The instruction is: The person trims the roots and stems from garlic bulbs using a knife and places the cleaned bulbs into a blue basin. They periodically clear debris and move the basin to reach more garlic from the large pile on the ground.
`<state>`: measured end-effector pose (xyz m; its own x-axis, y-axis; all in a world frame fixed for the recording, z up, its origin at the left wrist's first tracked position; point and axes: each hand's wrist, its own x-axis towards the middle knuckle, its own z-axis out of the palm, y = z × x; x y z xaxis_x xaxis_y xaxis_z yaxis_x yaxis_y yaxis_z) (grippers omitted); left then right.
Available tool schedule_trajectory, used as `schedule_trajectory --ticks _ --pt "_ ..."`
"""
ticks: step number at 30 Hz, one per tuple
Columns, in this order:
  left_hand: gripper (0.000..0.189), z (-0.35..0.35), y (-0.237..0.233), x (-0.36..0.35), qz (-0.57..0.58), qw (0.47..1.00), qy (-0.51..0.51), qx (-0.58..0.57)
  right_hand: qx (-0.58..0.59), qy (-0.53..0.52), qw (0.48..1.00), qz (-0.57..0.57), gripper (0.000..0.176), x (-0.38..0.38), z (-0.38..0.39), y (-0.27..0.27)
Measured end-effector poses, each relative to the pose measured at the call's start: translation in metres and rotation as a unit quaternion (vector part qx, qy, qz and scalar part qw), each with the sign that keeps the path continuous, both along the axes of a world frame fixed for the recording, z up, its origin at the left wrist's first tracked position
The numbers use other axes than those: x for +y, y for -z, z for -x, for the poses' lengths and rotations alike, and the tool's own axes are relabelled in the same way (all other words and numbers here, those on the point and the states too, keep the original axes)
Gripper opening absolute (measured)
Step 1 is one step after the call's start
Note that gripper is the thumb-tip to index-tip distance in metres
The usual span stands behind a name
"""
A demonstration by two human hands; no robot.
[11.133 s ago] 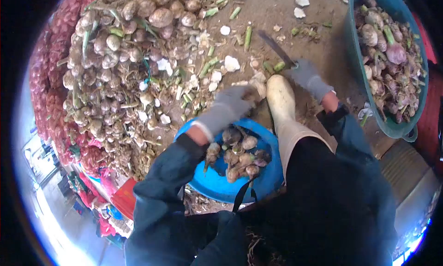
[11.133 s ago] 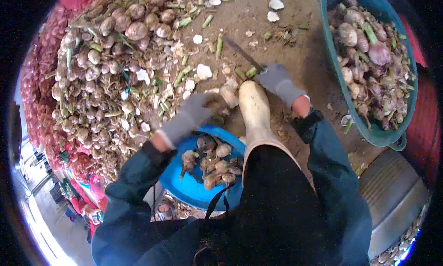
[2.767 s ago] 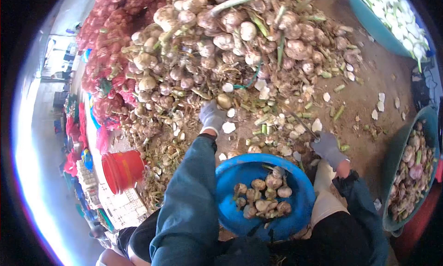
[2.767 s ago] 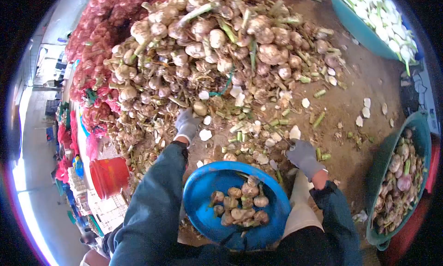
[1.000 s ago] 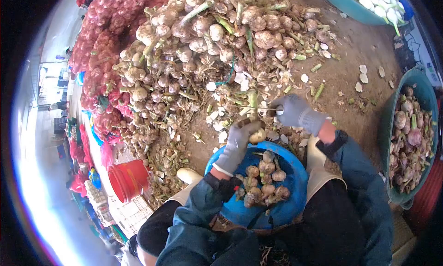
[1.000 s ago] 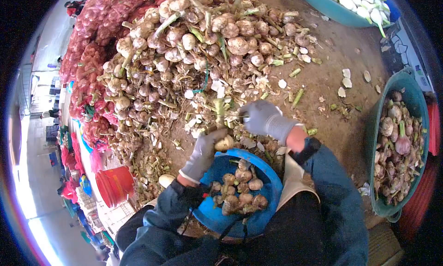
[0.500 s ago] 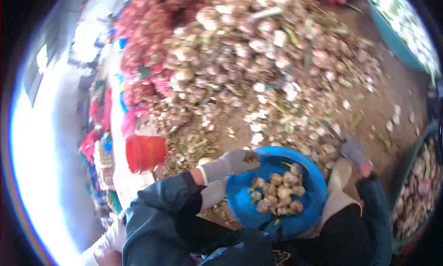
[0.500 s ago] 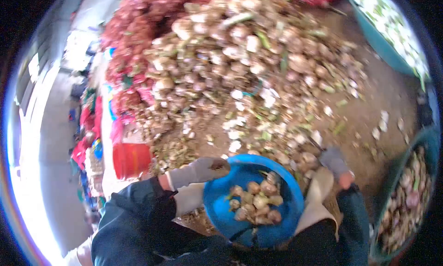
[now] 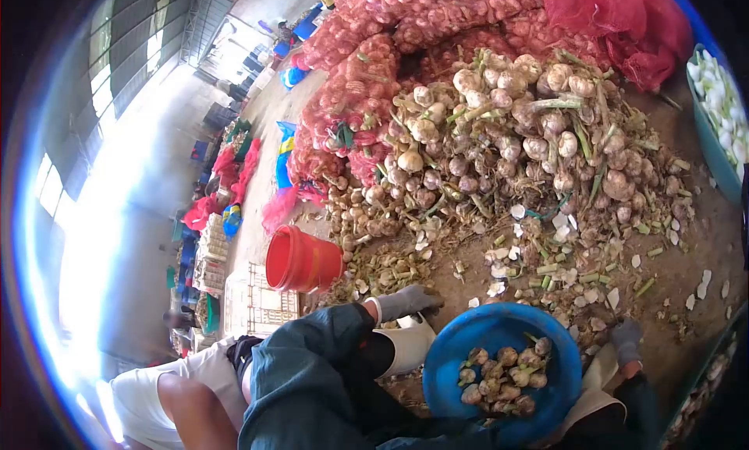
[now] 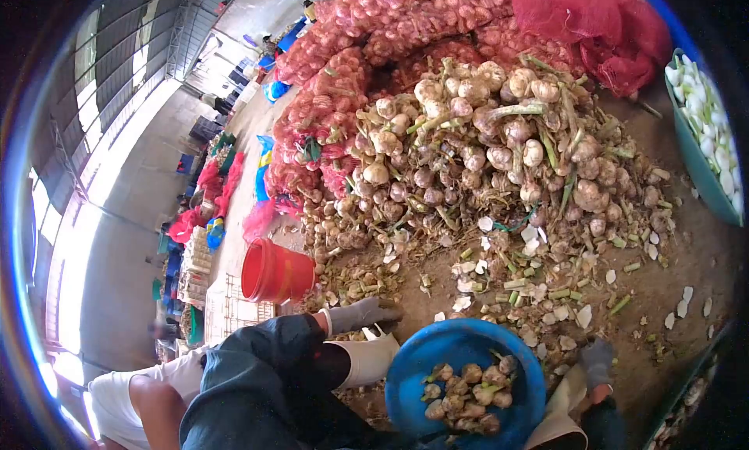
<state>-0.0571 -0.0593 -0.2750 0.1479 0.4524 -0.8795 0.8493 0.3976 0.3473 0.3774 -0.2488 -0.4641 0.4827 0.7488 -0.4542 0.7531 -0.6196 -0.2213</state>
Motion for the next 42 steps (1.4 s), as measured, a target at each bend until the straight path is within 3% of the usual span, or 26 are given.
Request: schedule_trajectory --ticks 2,5,9,11,13,15,17,18,19,22,25,26,27,31,37,39,40,41,42 --pt "0.03 0.005 0.002 -0.007 0.001 0.998 -0.055 -0.041 0.033 0.043 0.998 -0.011 0.026 -0.004 -0.001 0.007" --pt "0.028 0.011 0.008 -0.007 0.04 0.997 -0.064 -0.021 0.044 0.063 0.997 -0.007 0.023 0.008 0.01 -0.035" --pt "0.027 0.006 0.018 -0.005 0.043 0.998 -0.039 0.034 0.056 0.081 0.995 -0.006 0.023 0.001 0.003 -0.009" --pt "0.032 0.0 0.013 0.001 0.018 1.0 0.004 0.015 0.031 -0.075 0.996 0.032 0.026 -0.011 -0.009 0.022" --pt "0.036 -0.004 0.019 0.018 -0.045 0.974 0.19 0.115 -0.001 -0.056 0.998 0.017 0.026 -0.014 -0.006 0.025" --pt "0.043 -0.01 0.01 0.041 -0.148 0.952 0.242 0.118 -0.035 -0.034 0.999 0.001 0.027 -0.012 -0.001 0.011" --pt "0.049 -0.022 -0.003 0.081 -0.259 0.914 0.274 0.152 0.014 0.006 1.0 0.006 0.027 -0.001 0.006 -0.021" --pt "0.05 -0.022 0.0 0.104 -0.331 0.887 0.284 0.155 0.01 0.015 1.0 0.005 0.027 0.0 0.01 -0.028" --pt "0.047 -0.031 -0.005 0.124 -0.393 0.891 0.191 0.127 0.015 0.029 0.999 0.001 0.026 0.002 0.013 -0.034" --pt "0.045 -0.089 -0.069 0.159 -0.487 0.863 0.097 0.093 0.026 0.044 0.999 0.007 0.026 0.006 0.007 -0.037" --pt "0.046 -0.137 -0.106 0.201 -0.524 0.826 0.16 0.134 0.031 0.057 0.997 0.03 0.028 0.005 0.008 -0.031" --pt "0.052 -0.147 -0.108 0.214 -0.588 0.776 0.196 0.118 0.025 0.066 0.997 0.039 0.031 0.007 0.007 -0.03" --pt "0.052 -0.16 -0.11 0.223 -0.589 0.775 0.196 0.115 0.024 0.068 0.997 0.038 0.031 0.006 0.007 -0.028" --pt "0.045 -0.213 -0.1 0.229 -0.488 0.808 0.222 0.243 0.023 0.057 0.998 0.015 0.03 0.001 0.008 -0.024" --pt "0.029 -0.228 -0.058 0.207 -0.495 0.784 0.243 0.284 0.039 0.068 0.997 0.028 0.03 0.002 0.01 -0.029" --pt "0.027 -0.217 -0.042 0.187 -0.478 0.823 0.218 0.216 0.047 0.081 0.995 0.038 0.03 0.003 0.007 -0.034" --pt "0.027 -0.208 -0.032 0.172 -0.386 0.908 0.134 0.098 0.041 0.07 0.996 0.042 0.031 0.004 0.005 -0.033" --pt "0.027 -0.197 -0.023 0.152 -0.278 0.959 0.046 -0.02 0.037 0.058 0.997 0.046 0.032 0.003 0.006 -0.028" --pt "0.027 -0.194 -0.019 0.131 -0.227 0.973 0.032 -0.031 0.026 0.047 0.998 0.045 0.035 0.002 0.005 -0.019"
